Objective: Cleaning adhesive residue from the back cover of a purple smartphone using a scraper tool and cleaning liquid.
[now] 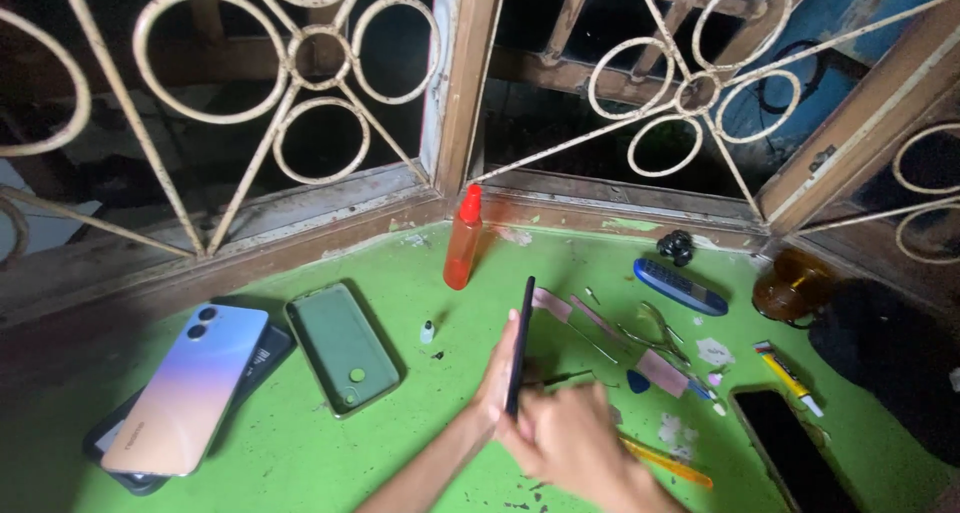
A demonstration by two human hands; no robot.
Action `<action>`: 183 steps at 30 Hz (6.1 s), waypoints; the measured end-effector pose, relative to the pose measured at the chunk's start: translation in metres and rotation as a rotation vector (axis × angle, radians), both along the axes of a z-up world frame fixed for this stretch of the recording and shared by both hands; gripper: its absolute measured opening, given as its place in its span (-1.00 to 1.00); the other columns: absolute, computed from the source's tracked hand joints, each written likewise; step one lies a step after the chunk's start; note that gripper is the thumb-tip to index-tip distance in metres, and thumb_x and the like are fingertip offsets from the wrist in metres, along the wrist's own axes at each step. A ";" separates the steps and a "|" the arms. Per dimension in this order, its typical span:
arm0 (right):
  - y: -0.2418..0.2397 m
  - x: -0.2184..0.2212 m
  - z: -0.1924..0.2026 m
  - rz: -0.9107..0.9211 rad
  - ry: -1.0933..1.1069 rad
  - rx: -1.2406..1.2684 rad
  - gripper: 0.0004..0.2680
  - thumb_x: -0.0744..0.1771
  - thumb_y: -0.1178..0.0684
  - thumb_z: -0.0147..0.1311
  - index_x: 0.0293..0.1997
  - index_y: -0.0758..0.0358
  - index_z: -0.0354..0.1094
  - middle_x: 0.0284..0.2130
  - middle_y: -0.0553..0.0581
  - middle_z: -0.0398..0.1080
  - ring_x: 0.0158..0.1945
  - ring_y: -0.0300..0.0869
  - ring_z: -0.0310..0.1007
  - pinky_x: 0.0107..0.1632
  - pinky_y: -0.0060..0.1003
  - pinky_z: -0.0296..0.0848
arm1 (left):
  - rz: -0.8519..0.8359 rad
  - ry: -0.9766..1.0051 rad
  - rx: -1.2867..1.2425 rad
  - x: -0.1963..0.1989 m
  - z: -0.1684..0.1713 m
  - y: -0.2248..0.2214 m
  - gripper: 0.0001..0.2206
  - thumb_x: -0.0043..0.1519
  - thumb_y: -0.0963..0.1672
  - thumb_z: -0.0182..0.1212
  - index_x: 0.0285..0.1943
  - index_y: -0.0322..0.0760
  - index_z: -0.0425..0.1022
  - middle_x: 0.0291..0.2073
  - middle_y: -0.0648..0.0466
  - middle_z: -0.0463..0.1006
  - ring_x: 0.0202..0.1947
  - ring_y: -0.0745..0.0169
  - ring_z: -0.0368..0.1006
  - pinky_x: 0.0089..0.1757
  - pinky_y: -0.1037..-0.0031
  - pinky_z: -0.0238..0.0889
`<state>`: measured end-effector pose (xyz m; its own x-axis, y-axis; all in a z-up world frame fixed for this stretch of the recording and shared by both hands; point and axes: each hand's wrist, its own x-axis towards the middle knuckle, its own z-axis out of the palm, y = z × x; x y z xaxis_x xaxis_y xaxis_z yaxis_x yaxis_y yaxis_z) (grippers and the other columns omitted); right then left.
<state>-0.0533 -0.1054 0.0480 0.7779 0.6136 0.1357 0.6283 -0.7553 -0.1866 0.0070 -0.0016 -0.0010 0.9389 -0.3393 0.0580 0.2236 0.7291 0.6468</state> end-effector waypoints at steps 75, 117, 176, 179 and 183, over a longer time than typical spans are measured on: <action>-0.060 0.095 -0.059 0.011 0.238 0.862 -0.87 0.28 0.21 0.22 -0.13 0.25 0.56 -0.18 0.16 0.61 -0.11 -0.12 0.61 -0.04 -0.37 0.66 | -0.048 0.284 0.017 0.018 -0.055 -0.001 -0.69 0.52 -0.10 -0.25 -0.10 -0.41 0.36 -0.73 0.14 0.34 -0.84 0.43 0.27 -0.79 0.65 0.20; -0.047 0.088 -0.025 0.223 -0.125 0.780 -0.85 0.21 0.20 0.34 -0.20 0.26 0.56 -0.25 0.12 0.58 -0.08 -0.12 0.54 0.15 -0.22 0.50 | -0.057 0.361 0.090 0.019 -0.059 0.001 -0.84 0.42 -0.23 -0.14 -0.07 -0.45 0.38 -0.70 0.10 0.35 -0.82 0.42 0.26 -0.75 0.65 0.24; -0.043 0.058 -0.047 0.119 0.172 1.089 -0.86 0.34 0.21 0.08 -0.05 0.45 0.39 -0.18 0.31 0.55 -0.18 -0.04 0.64 -0.08 -0.34 0.69 | 0.051 0.456 0.225 0.015 -0.025 0.006 -0.60 0.40 -0.20 -0.23 0.46 -0.21 0.07 -0.36 -0.11 0.54 -0.80 0.47 0.19 -0.74 0.67 0.13; -0.037 0.042 -0.043 0.261 0.188 1.091 -0.86 0.33 0.24 0.08 -0.06 0.50 0.39 -0.21 0.35 0.53 -0.18 0.01 0.68 -0.08 -0.34 0.76 | 0.130 0.442 0.195 0.023 -0.027 0.017 -0.79 0.42 -0.14 -0.27 0.20 -0.22 0.09 -0.44 -0.01 0.40 -0.79 0.45 0.13 -0.73 0.63 0.07; -0.025 0.026 -0.025 0.238 0.013 0.882 -0.87 0.28 0.15 0.19 -0.16 0.35 0.49 -0.28 0.18 0.54 -0.25 -0.16 0.59 -0.25 -0.39 0.64 | 0.256 0.392 -0.009 0.038 -0.036 0.028 -0.54 0.50 0.05 -0.37 -0.38 -0.22 0.24 -0.75 0.23 0.20 -0.85 0.41 0.13 -0.79 0.57 0.08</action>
